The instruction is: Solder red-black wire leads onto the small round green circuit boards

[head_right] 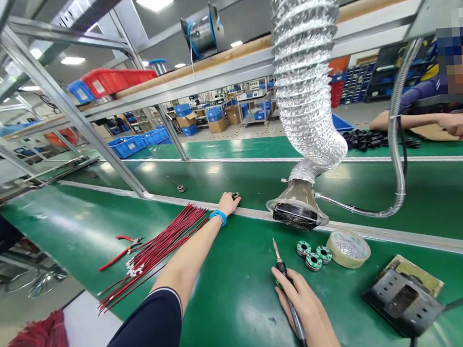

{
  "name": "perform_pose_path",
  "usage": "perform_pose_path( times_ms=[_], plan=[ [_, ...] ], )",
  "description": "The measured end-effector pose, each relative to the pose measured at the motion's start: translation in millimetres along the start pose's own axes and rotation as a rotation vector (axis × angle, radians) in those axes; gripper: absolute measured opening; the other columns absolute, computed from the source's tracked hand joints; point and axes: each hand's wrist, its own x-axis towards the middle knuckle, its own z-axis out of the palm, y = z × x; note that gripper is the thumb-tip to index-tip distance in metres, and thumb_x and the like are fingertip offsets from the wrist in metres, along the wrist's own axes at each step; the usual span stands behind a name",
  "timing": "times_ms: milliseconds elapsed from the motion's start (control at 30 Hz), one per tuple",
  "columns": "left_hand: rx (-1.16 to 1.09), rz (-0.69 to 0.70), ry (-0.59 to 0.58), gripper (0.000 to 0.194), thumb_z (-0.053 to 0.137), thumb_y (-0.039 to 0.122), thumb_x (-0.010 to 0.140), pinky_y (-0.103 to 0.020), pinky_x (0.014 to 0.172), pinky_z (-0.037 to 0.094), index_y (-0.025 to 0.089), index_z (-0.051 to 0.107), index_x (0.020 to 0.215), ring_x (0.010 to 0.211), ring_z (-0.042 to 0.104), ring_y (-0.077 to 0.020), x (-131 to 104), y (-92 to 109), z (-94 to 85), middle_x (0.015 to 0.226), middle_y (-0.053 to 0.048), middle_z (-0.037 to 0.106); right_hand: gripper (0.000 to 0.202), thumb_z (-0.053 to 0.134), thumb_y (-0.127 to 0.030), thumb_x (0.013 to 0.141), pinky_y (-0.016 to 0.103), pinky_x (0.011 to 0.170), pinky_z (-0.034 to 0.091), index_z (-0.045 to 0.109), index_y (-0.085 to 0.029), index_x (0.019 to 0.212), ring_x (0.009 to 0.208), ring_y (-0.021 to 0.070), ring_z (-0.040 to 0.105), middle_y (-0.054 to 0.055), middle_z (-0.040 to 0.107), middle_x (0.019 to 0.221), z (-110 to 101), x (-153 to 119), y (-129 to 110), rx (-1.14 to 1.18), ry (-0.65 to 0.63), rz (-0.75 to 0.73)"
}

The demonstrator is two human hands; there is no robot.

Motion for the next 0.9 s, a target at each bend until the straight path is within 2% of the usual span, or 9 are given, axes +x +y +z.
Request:
perform_pose_path(
  times_ms=[100, 200, 300, 400, 567, 667, 767, 833, 900],
  plan=[
    [0.023, -0.017, 0.036, 0.036, 0.063, 0.046, 0.104, -0.048, 0.103, 0.057, 0.014, 0.069, 0.12, 0.116, 0.068, -0.0249, -6.7, -22.1, -0.6, 0.126, -0.012, 0.07, 0.047, 0.05, -0.022, 0.108, 0.024, 0.086, 0.062, 0.052, -0.026, 0.155, 0.116, 0.0207, 0.073, 0.015, 0.065, 0.133, 2.0, -4.6, 1.8, -0.005, -0.035, 0.038],
    [0.071, -0.07, 0.054, 0.033, 0.063, 0.042, 0.104, -0.05, 0.105, 0.055, 0.014, 0.068, 0.123, 0.121, 0.066, -0.0264, -21.2, -59.4, -11.8, 0.13, -0.012, 0.068, 0.046, 0.048, -0.021, 0.108, 0.026, 0.091, 0.061, 0.054, -0.025, 0.154, 0.117, 0.021, 0.072, 0.014, 0.064, 0.134, 6.7, -6.4, 4.8, 0.017, -0.033, 0.034],
    [0.102, -0.129, 0.002, 0.03, 0.068, 0.039, 0.102, -0.049, 0.101, 0.058, 0.014, 0.07, 0.119, 0.114, 0.069, -0.025, -37.1, -95.6, -19.6, 0.123, -0.011, 0.071, 0.045, 0.047, -0.019, 0.106, 0.028, 0.09, 0.061, 0.056, -0.024, 0.151, 0.113, 0.0214, 0.073, 0.014, 0.065, 0.131, 10.6, -4.6, 6.0, 0.035, -0.01, 0.023],
    [0.092, -0.147, -0.029, 0.028, 0.069, 0.037, 0.101, -0.045, 0.096, 0.06, 0.014, 0.07, 0.116, 0.106, 0.071, -0.0225, -47.2, -115.0, -19.6, 0.116, -0.009, 0.072, 0.046, 0.049, -0.017, 0.104, 0.029, 0.089, 0.061, 0.057, -0.024, 0.149, 0.11, 0.0212, 0.073, 0.014, 0.066, 0.128, 11.0, -3.0, 1.4, 0.059, 0.0, 0.014],
    [0.038, -0.065, 0.056, 0.024, 0.068, 0.037, 0.102, -0.04, 0.089, 0.06, 0.013, 0.069, 0.107, 0.093, 0.07, -0.0192, -52.4, -112.9, -30.2, 0.104, -0.006, 0.072, 0.049, 0.049, -0.014, 0.101, 0.028, 0.088, 0.061, 0.056, -0.024, 0.148, 0.106, 0.0196, 0.074, 0.013, 0.065, 0.128, 3.9, -14.3, -20.9, 0.109, -0.022, 0.06],
    [-0.008, 0.033, 0.22, 0.019, 0.052, 0.024, 0.106, -0.041, 0.093, 0.055, 0.013, 0.065, 0.099, 0.097, 0.068, -0.0227, -57.6, -107.5, -50.9, 0.101, -0.011, 0.07, 0.048, 0.052, -0.016, 0.101, 0.029, 0.09, 0.061, 0.054, -0.025, 0.148, 0.108, 0.0199, 0.073, 0.013, 0.064, 0.129, 0.9, -25.5, -33.7, 0.144, -0.028, 0.135],
    [-0.062, 0.15, 0.375, 0.02, 0.04, 0.018, 0.106, -0.043, 0.098, 0.049, 0.014, 0.06, 0.106, 0.108, 0.062, -0.0273, -71.9, -100.0, -72.8, 0.112, -0.017, 0.065, 0.051, 0.06, -0.023, 0.101, 0.034, 0.097, 0.06, 0.051, -0.027, 0.151, 0.116, 0.0226, 0.07, 0.013, 0.061, 0.133, 0.6, -30.8, -38.2, 0.17, 0.011, 0.224],
    [-0.104, 0.319, 0.462, 0.016, 0.044, 0.024, 0.106, -0.041, 0.097, 0.048, 0.017, 0.058, 0.105, 0.107, 0.061, -0.0275, -95.3, -89.0, -79.6, 0.11, -0.015, 0.064, 0.053, 0.064, -0.026, 0.101, 0.036, 0.098, 0.06, 0.05, -0.028, 0.152, 0.116, 0.023, 0.069, 0.013, 0.06, 0.132, 1.3, -30.0, -38.1, 0.177, 0.045, 0.268],
    [-0.158, 0.608, 0.513, 0.011, 0.051, 0.027, 0.105, -0.038, 0.092, 0.048, 0.02, 0.059, 0.101, 0.099, 0.062, -0.026, -133.2, -71.1, -75.3, 0.102, -0.011, 0.065, 0.052, 0.064, -0.026, 0.101, 0.036, 0.096, 0.06, 0.051, -0.028, 0.151, 0.111, 0.0217, 0.069, 0.011, 0.06, 0.128, 2.2, -27.0, -38.2, 0.178, 0.067, 0.289]
  ],
)
